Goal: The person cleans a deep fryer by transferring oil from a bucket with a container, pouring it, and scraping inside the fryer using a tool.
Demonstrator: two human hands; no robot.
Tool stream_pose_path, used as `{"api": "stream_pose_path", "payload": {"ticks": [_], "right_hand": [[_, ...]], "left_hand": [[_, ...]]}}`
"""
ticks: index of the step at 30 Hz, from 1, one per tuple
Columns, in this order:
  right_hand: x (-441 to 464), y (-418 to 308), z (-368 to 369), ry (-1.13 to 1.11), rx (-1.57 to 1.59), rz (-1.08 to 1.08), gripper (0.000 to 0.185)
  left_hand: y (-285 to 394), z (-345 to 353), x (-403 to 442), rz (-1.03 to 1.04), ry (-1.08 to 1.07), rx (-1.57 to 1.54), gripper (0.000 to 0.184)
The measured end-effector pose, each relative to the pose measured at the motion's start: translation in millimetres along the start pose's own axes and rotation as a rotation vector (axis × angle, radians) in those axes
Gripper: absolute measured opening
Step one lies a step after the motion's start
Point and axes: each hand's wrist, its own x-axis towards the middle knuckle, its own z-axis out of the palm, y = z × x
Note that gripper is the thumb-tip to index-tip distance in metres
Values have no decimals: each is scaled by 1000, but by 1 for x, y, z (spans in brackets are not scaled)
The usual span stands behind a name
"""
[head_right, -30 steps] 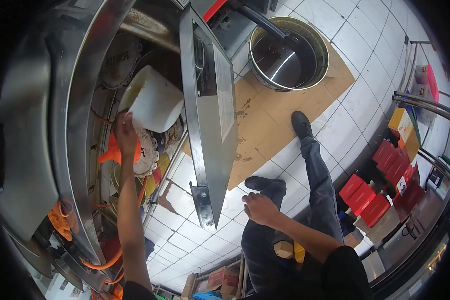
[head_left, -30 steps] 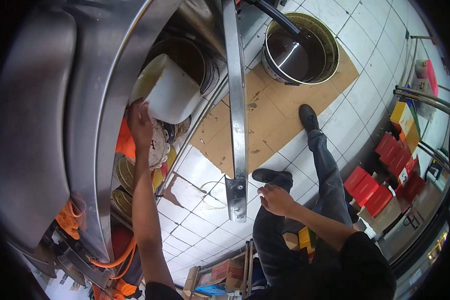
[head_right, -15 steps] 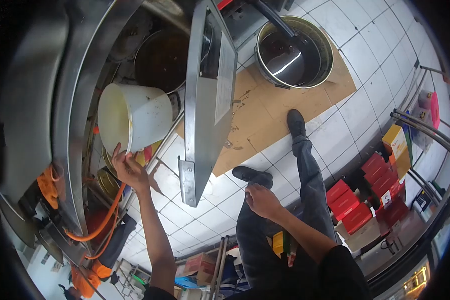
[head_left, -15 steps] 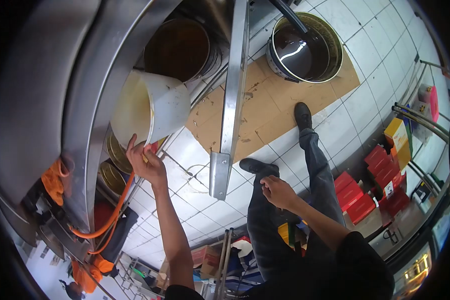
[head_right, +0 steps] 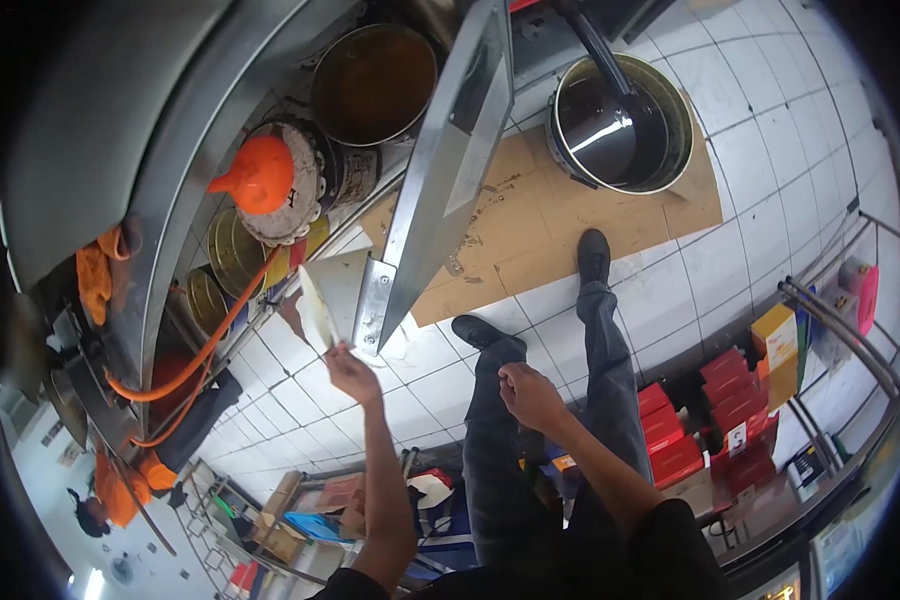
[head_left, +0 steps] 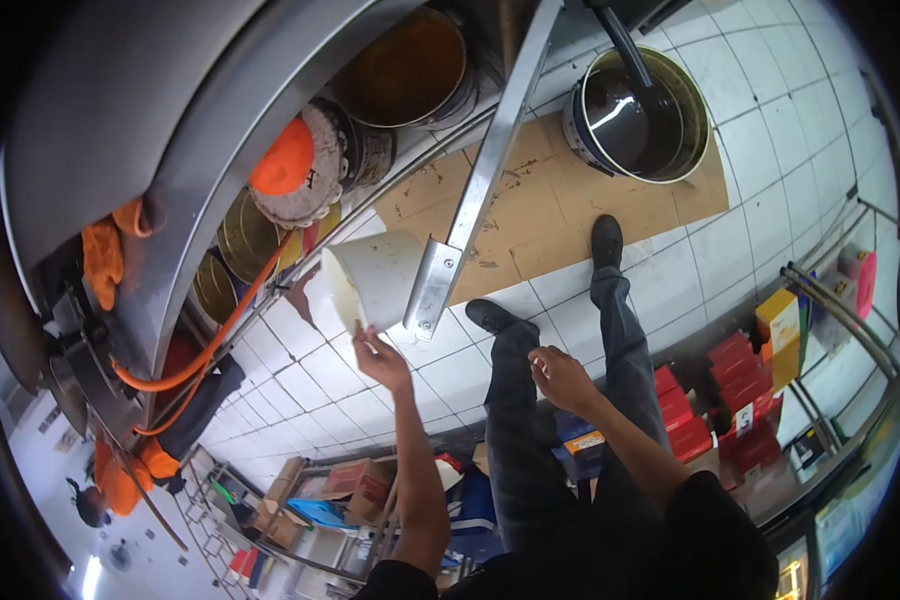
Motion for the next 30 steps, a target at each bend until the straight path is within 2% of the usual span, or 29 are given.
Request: {"api": "stream_pose_path", "payload": {"ticks": [2, 4, 6, 7, 9, 12, 13, 16, 17, 18, 20, 21, 22, 23, 24, 25, 27, 28, 30], "right_hand": [[-4, 4, -7, -25, -17, 7, 17], [-7, 9, -16, -46, -33, 20, 17], [-10, 15, -23, -39, -29, 58, 18], [-11, 20, -26, -45, -36, 56, 18], [-9, 31, -32, -52, -21, 130, 18], [-7, 48, -41, 10, -7, 120, 16], [-4, 54, -45, 11, -14, 120, 16], [3, 68, -61, 71, 18, 104, 16], [10, 71, -67, 109, 41, 136, 17], [16, 74, -74, 143, 64, 172, 17], [35, 86, -85, 207, 73, 109, 21], [45, 94, -90, 296, 103, 55, 26], [57, 91, -99, 386, 134, -3, 31], [66, 89, -109, 355, 189, 81, 39], [74, 72, -122, 323, 245, 166, 47], [83, 59, -131, 317, 244, 171, 47], [96, 40, -149, 378, 234, 272, 61], [97, 36, -159, 376, 231, 277, 61], [99, 28, -180, 424, 1, 165, 72]], "left_hand": [[-18, 20, -29, -25, -4, 15, 16], [-21, 45, -55, -78, -25, -141, 15], [-28, 70, -73, -84, -53, -2, 16], [-30, 86, -80, -60, 1, -45, 17], [-29, 116, -99, -172, 33, -80, 23], [-29, 159, -126, -270, 59, 5, 27], [-24, 171, -134, -372, 31, -2, 25], [-6, 206, -160, -384, 6, 10, 22], [4, 216, -170, -333, 41, -143, 20], [22, 219, -177, -342, 36, -137, 20], [65, 219, -181, -391, -135, -34, 16], [82, 215, -184, -402, -135, -29, 16], [98, 213, -186, -268, -181, -57, 14], [114, 209, -187, -133, -227, -85, 12], [132, 202, -187, -140, -226, -82, 12], [150, 192, -187, -31, -272, -119, 10], [164, 181, -193, 166, -376, -156, 3], [174, 174, -192, 161, -379, -155, 3], [196, 161, -187, 458, -477, -185, 9]]}}
